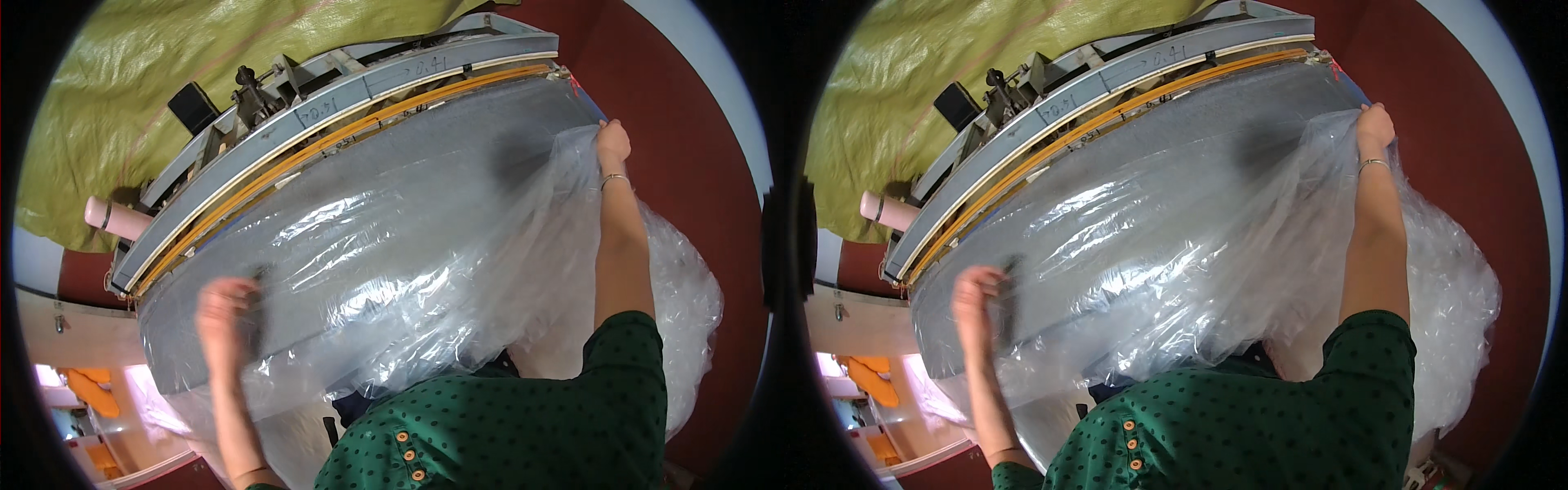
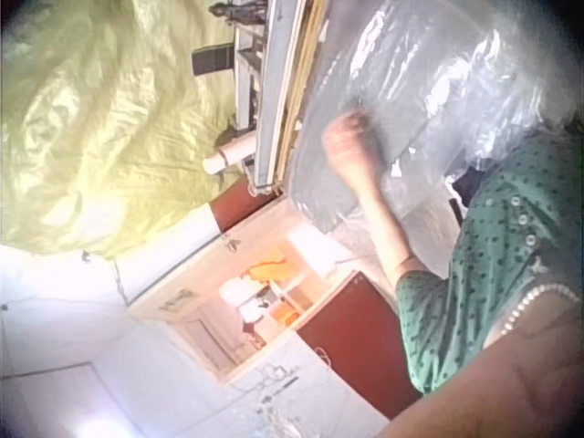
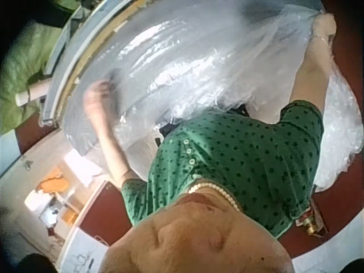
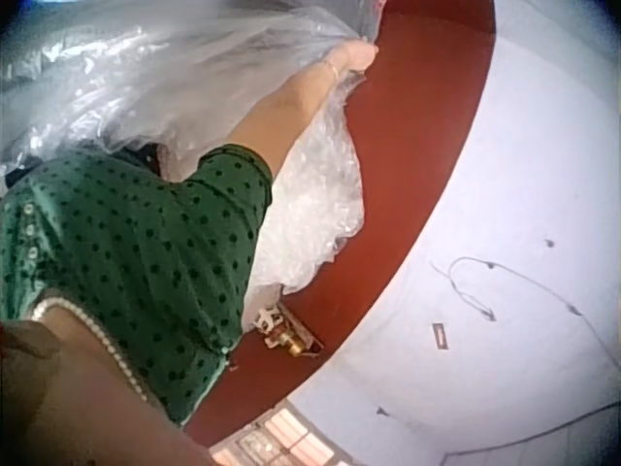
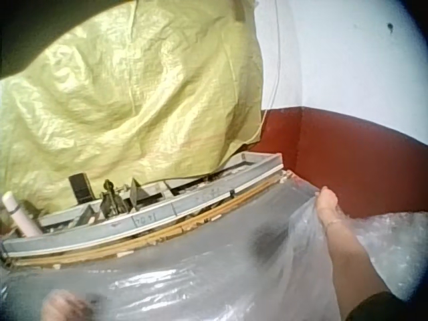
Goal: The person positions and smooths large plastic film sheets over a piece of industrial machinery by hand.
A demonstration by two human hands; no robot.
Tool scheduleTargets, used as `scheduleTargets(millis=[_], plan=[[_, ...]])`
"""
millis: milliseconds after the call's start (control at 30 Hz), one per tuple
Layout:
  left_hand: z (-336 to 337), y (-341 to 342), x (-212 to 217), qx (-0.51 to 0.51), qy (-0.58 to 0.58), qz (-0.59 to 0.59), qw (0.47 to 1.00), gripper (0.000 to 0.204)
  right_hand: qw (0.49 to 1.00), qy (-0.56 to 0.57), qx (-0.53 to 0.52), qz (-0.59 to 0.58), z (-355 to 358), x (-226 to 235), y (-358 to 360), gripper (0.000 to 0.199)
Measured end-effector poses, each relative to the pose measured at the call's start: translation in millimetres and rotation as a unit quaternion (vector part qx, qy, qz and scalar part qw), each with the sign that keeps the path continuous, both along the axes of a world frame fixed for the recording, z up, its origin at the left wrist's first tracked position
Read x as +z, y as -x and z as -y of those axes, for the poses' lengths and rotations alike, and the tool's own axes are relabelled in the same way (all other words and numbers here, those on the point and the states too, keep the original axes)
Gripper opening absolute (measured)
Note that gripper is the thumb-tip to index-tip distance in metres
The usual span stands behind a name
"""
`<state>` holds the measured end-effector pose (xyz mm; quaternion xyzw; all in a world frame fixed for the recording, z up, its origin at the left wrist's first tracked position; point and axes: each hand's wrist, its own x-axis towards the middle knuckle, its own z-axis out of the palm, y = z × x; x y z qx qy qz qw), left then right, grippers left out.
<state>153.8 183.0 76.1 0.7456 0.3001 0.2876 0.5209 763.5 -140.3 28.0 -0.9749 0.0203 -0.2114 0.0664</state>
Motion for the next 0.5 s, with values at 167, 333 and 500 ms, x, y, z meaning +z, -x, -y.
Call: scheduleTargets(millis=[167, 333, 500], plan=[[157, -70, -20, -0.325, -0.115, -0.141, 0.928, 0.058, 0.999, -0.035, 0.025, -0.015, -14, 0, 4, 0.033], [106, -46, -9, -0.295, -0.009, 0.101, 0.95, 0.038, 0.999, -0.028, 0.032, -0.006, -10, 0, 5, 0.033], [55, -19, 7, 0.092, 0.352, 0.484, 0.796, 0.063, 0.999, -0.026, 0.041, -0.004, 3, -6, -6, 0.033]])
